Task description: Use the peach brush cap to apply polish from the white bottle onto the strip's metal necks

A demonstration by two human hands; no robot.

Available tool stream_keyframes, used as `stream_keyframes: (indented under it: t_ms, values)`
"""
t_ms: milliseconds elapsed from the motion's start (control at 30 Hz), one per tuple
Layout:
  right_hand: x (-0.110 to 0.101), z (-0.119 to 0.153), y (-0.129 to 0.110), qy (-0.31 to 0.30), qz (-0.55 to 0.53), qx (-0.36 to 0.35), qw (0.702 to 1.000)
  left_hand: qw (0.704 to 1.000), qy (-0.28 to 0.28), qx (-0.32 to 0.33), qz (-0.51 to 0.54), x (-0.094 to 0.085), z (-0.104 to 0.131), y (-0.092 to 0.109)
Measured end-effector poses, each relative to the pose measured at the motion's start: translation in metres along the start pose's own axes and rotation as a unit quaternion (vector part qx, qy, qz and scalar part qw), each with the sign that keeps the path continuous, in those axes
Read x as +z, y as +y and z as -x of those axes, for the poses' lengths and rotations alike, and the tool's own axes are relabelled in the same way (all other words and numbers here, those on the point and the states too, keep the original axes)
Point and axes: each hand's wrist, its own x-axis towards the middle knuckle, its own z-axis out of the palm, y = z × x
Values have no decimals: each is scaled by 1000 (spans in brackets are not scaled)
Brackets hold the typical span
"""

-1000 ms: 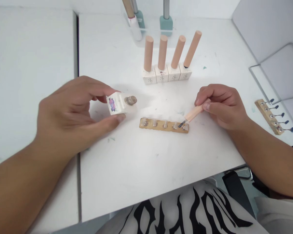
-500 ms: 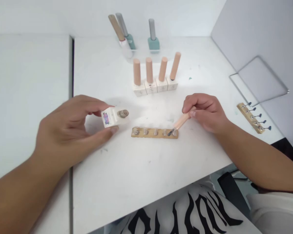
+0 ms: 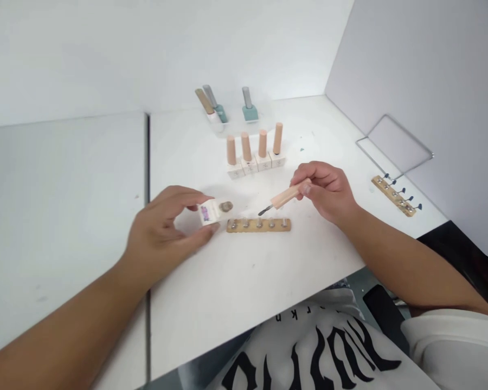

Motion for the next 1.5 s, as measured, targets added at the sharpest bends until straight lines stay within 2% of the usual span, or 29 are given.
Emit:
stream_keyframes:
  t_ms: [33,100,200,500,667,867,1033,1300,1500]
  values:
    - [1,1,-1,1,4,-10,1000,999,-23,3,29,0,0,3]
    - [2,4,-4,4,14,-26,1000,998,-34,14,52,0,0,8]
    - [4,9,-6,22,34,-34,999,997,-32,39,63,0,0,13]
    - [10,16,0,38,103,-54,992,995,-33,44,85,1,0,18]
    - [13,17,0,29,151,-68,986,996,-33,52,61,2,-1,19]
    - [14,19,1,24,181,-51,982,997,-38,51,43,3,-2,19]
    - [16,19,1,15,221,-52,974,995,-28,88,31,3,-3,20]
    - [30,13,-5,-53,323,-156,932,989,8,128,-77,7,-3,20]
    - [34,10,-11,-36,353,-185,916,983,22,150,-105,7,-2,23]
